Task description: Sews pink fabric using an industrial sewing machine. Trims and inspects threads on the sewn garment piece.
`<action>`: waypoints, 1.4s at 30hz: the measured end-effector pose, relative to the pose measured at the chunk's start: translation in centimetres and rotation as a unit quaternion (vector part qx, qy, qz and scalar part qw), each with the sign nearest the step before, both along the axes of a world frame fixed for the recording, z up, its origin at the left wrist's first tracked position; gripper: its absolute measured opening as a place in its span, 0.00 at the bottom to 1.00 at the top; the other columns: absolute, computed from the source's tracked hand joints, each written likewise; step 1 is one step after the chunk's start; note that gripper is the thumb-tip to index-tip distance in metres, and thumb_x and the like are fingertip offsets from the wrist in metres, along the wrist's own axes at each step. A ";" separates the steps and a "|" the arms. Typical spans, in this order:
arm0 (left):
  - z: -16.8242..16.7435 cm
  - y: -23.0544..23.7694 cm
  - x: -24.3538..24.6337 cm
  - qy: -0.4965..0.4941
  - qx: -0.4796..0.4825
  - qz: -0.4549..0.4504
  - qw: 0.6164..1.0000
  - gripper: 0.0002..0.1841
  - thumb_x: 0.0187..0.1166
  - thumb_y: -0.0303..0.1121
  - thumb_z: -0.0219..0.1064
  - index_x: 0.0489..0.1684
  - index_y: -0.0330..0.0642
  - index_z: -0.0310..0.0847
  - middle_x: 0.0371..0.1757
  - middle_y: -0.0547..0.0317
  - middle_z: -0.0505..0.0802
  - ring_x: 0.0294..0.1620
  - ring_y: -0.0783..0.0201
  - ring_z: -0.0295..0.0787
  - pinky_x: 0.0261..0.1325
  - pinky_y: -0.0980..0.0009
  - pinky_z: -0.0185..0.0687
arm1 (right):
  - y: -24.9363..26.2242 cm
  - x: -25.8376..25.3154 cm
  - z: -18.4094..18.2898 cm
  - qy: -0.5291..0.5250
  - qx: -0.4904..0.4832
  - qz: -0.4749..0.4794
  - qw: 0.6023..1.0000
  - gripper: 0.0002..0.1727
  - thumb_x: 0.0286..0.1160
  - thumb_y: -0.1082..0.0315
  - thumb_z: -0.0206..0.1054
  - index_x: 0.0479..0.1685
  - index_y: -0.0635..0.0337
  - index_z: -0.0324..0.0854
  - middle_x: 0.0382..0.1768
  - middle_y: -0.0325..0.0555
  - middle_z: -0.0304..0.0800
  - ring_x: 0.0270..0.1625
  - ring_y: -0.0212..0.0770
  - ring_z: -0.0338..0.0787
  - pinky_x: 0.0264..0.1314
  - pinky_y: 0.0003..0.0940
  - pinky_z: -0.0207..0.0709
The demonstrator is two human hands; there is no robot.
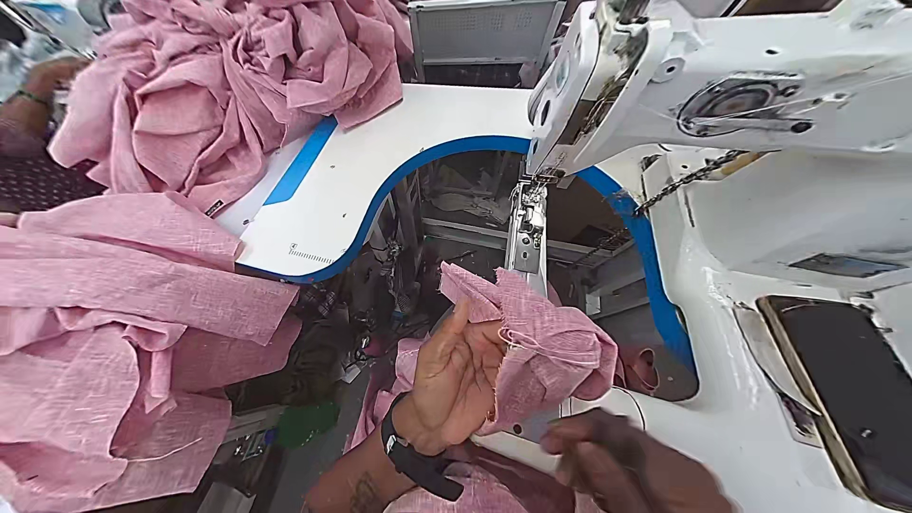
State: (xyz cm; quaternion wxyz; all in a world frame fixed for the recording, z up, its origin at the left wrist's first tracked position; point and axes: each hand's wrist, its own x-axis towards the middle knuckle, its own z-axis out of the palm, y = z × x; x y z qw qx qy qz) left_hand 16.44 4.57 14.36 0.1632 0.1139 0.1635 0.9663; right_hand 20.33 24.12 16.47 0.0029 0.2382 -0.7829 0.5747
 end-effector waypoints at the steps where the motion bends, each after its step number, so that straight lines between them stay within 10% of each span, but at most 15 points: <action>1: -0.2 0.1 0.1 0.000 0.008 -0.015 1.000 0.34 0.84 0.61 0.54 0.62 0.35 0.85 0.58 0.50 0.94 0.62 0.63 0.91 0.70 0.66 0.82 | 0.5 -0.2 0.8 -0.024 -0.050 0.004 0.998 0.12 0.91 0.56 0.57 0.53 0.48 0.83 0.41 0.27 0.92 0.36 0.14 0.87 0.37 0.12 0.81; 4: -0.9 1.4 0.3 0.026 0.029 -0.072 0.997 0.36 0.82 0.62 0.57 0.73 0.37 0.77 0.69 0.50 0.89 0.72 0.61 0.84 0.76 0.65 0.75 | 0.2 -1.3 2.7 -0.070 -0.169 0.002 0.983 0.15 0.83 0.62 0.68 0.65 0.39 0.85 0.38 0.15 0.88 0.30 0.10 0.81 0.27 0.07 0.75; 8: -1.1 2.5 1.6 0.020 0.092 -0.131 0.987 0.31 0.84 0.55 0.60 0.76 0.41 0.75 0.71 0.56 0.87 0.73 0.65 0.82 0.76 0.67 0.75 | -3.2 -2.1 1.7 -0.122 -0.208 0.006 0.970 0.28 0.71 0.74 0.71 0.74 0.66 0.77 0.34 0.23 0.86 0.21 0.14 0.76 0.17 0.10 0.72; 16: -2.0 2.5 2.2 0.004 0.109 -0.114 0.987 0.16 0.86 0.45 0.61 0.58 0.46 0.88 0.56 0.62 0.94 0.61 0.70 0.90 0.62 0.71 0.84 | -4.0 -2.5 0.8 -0.165 -0.192 0.030 0.967 0.15 0.72 0.72 0.72 0.58 0.59 0.86 0.30 0.23 0.87 0.18 0.12 0.76 0.15 0.09 0.71; 21: -1.8 2.7 2.1 0.003 0.119 -0.112 0.987 0.16 0.86 0.37 0.56 0.66 0.50 0.84 0.58 0.62 0.93 0.59 0.69 0.90 0.57 0.71 0.86 | -4.1 -2.6 0.6 -0.160 -0.174 0.009 0.972 0.09 0.70 0.69 0.73 0.47 0.52 0.84 0.25 0.21 0.81 0.16 0.12 0.73 0.14 0.09 0.71; 42: -2.2 2.6 2.1 -0.048 0.109 -0.111 0.987 0.13 0.85 0.42 0.61 0.54 0.50 0.89 0.50 0.62 0.94 0.50 0.68 0.93 0.48 0.72 0.88 | -4.3 -2.8 -0.1 -0.133 -0.170 0.005 0.976 0.16 0.66 0.71 0.75 0.54 0.57 0.84 0.29 0.24 0.84 0.20 0.15 0.78 0.17 0.10 0.75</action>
